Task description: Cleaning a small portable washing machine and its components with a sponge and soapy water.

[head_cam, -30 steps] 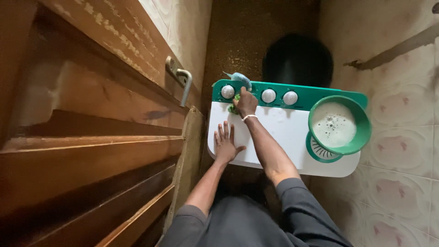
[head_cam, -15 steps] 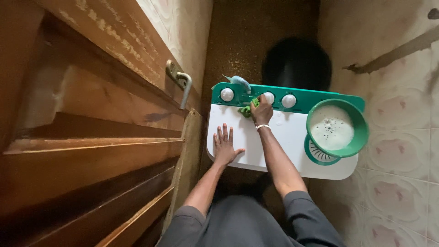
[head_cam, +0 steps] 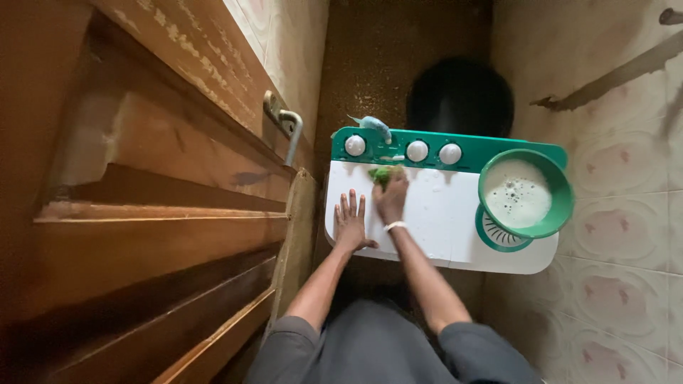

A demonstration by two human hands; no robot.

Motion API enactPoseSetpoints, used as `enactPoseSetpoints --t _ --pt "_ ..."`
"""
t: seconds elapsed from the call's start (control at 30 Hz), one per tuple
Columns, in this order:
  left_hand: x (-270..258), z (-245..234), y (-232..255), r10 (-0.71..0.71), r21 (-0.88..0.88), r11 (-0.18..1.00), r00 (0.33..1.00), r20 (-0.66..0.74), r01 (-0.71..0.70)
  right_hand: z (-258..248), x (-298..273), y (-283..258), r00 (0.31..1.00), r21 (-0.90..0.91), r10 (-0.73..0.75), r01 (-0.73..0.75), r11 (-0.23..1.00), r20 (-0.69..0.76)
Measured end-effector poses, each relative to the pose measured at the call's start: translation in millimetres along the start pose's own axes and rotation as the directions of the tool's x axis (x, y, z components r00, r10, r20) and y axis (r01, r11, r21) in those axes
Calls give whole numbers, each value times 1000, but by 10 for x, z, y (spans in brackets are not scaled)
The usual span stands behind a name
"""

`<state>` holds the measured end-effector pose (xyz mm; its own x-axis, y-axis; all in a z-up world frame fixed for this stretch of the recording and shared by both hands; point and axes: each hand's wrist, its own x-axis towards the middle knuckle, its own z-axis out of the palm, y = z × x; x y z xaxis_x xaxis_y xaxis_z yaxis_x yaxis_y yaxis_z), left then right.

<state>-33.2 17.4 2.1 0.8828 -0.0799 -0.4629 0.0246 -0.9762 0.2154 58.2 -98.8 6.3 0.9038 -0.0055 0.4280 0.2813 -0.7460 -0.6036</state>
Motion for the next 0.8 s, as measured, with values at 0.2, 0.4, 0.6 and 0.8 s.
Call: enactPoseSetpoints --t 0.2,0.4,0.6,0.8 --pt "48 291 -63 29 -146 988 985 -171 -55 267 -299 15 956 159 34 -83 984 293" --pt "-122 232 24 -71 -216 975 996 -47 59 135 550 -56 993 260 3 -34 965 116" --pt "-117 449 -70 -29 -218 976 985 -168 -8 336 657 -164 956 -39 -243 253 967 166" --pt "-237 503 -146 -5 -53 999 987 -161 -4 90 259 -371 921 18 -87 87 996 379"
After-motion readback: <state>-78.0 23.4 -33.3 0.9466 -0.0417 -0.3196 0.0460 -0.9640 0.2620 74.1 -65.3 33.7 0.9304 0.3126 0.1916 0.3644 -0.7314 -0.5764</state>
